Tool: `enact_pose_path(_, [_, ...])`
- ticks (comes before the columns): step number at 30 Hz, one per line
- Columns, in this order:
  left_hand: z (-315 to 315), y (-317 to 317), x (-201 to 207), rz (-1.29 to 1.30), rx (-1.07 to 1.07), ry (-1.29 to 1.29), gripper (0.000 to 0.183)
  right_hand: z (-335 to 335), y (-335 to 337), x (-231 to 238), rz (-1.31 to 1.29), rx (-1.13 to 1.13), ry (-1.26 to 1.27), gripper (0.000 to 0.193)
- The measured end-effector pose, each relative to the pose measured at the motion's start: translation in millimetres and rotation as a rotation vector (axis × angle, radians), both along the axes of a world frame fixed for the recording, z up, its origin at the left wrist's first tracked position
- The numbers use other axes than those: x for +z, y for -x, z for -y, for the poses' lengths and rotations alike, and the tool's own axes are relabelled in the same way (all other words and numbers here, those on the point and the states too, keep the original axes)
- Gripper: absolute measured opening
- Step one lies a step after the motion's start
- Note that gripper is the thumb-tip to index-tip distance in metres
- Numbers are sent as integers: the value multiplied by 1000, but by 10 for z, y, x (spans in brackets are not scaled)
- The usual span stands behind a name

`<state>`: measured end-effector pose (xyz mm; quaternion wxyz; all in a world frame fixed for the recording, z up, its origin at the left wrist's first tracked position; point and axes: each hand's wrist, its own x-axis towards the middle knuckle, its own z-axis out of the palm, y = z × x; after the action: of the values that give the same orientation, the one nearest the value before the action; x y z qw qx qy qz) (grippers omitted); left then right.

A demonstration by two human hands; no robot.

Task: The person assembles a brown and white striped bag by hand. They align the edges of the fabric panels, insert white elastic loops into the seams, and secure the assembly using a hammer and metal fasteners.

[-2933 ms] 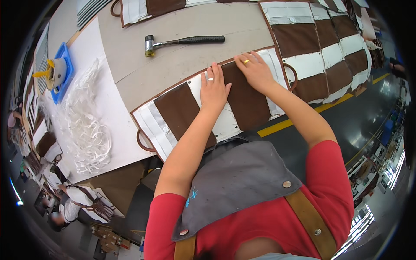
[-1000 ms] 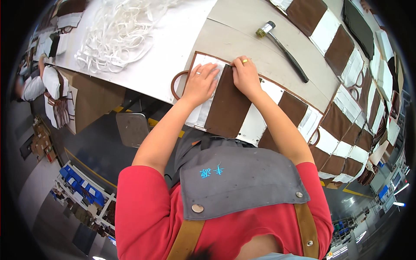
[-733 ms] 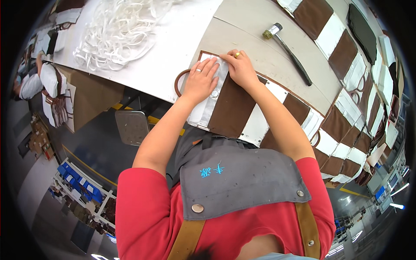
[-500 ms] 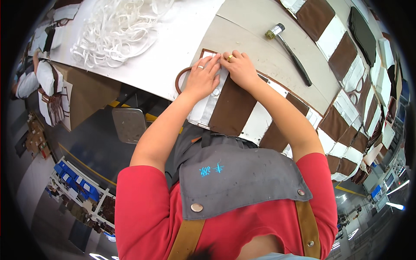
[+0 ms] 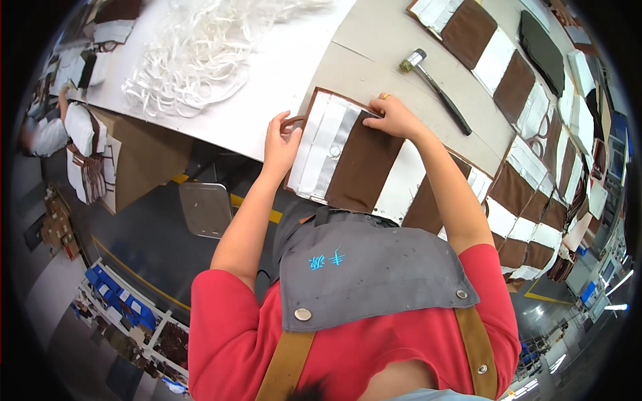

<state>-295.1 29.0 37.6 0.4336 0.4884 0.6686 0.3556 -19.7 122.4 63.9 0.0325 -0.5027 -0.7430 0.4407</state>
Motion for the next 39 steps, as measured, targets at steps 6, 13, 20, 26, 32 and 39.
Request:
enact_pose_path(6, [-66,-69,681,270,0,-160,20,92,-249,637,-184,156,-138,26])
enact_pose_path(13, [-544,-99,2042,-230,14,-920,40,260,-204,1990,-432,-116,-210,18])
enact_pose_path(20, [-754,319,2614,-118,374,-1015,38,769,-236,2474,-1442,-901,-448,24])
enact_pose_path(26, [-960,708,1679,42,418,-563,34,1845,-513,1817,-1458,-1314,41,34])
enact_pose_path(32, [-730,874,136,-229,62,45,42,3017,-808,235,-480,-1119,778,26])
enact_pose_path(39, [-286,407,-21,-727,-409,-385,41,3004,-1007,61,93,-884,-161,15])
